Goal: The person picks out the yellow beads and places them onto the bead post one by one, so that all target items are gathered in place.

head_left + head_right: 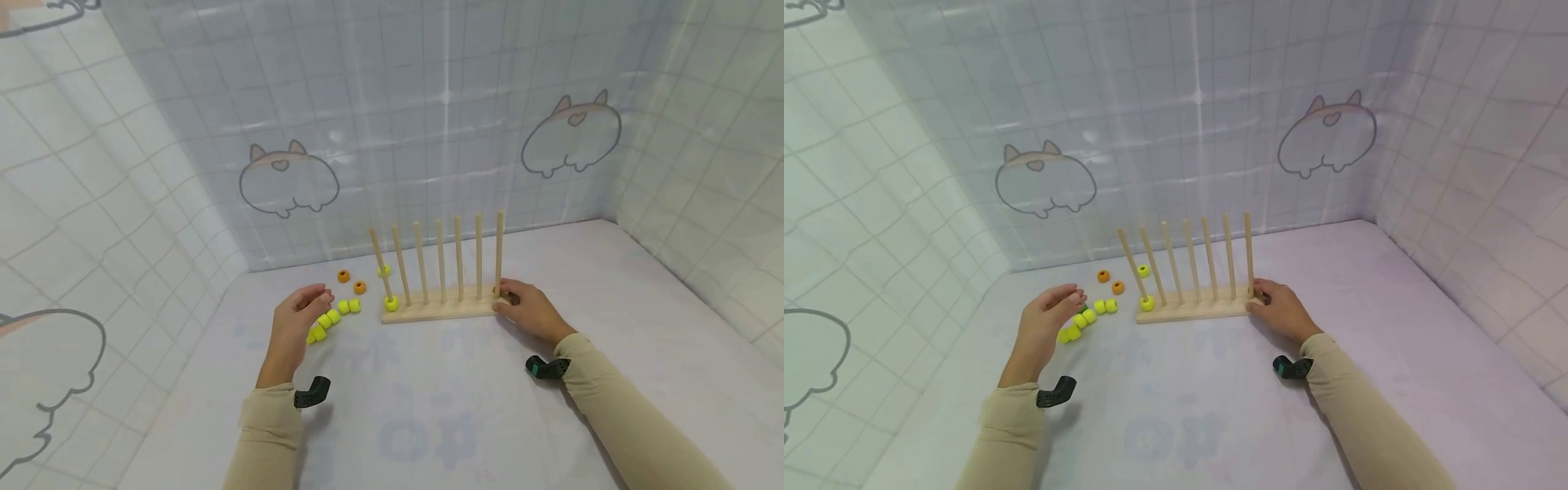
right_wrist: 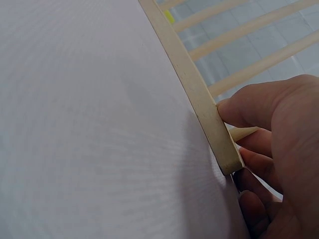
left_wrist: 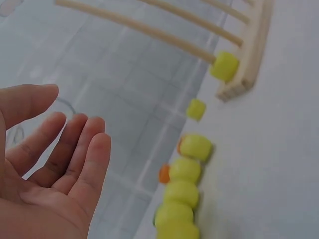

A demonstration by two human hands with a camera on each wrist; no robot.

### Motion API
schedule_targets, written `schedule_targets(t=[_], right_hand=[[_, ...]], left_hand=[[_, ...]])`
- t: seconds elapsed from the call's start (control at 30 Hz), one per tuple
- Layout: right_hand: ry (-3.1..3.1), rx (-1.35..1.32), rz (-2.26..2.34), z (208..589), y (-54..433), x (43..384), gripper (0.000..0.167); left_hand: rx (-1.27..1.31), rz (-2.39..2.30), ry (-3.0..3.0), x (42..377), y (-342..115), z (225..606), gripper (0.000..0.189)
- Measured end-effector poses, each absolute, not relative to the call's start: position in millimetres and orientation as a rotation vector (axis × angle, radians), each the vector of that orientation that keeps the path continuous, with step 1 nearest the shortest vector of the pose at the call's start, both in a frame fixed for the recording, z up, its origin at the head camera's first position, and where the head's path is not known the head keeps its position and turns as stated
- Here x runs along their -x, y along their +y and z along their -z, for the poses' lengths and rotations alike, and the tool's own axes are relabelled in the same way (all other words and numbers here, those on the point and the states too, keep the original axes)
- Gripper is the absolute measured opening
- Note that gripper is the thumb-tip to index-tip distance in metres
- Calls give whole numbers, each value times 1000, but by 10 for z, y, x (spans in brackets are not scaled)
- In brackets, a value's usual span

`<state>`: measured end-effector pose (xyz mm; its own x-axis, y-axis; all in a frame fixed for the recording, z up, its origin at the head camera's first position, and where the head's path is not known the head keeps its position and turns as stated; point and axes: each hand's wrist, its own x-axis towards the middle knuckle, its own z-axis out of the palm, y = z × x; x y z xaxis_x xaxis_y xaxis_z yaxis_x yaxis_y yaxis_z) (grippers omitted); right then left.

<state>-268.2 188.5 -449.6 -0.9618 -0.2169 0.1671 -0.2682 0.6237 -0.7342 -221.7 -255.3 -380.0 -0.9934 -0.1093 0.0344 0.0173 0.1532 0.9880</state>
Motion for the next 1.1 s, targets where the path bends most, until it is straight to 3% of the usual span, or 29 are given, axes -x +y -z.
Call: schedule_targets(t=[0.43, 0.83, 1.1], right_hand=[[-2779, -398, -1279, 4534, 1958, 2644, 53], [-2746, -442, -1278, 4514, 1914, 2672, 53], [-2756, -447, -1281, 4507, 1910, 2668, 52]], left_hand=[[-281, 1908, -2315, 2134, -2847, 4083, 49], [-475, 1750, -2397, 2036, -3092, 4113, 55], [-449, 1677, -2496, 2044, -3131, 4230, 50]])
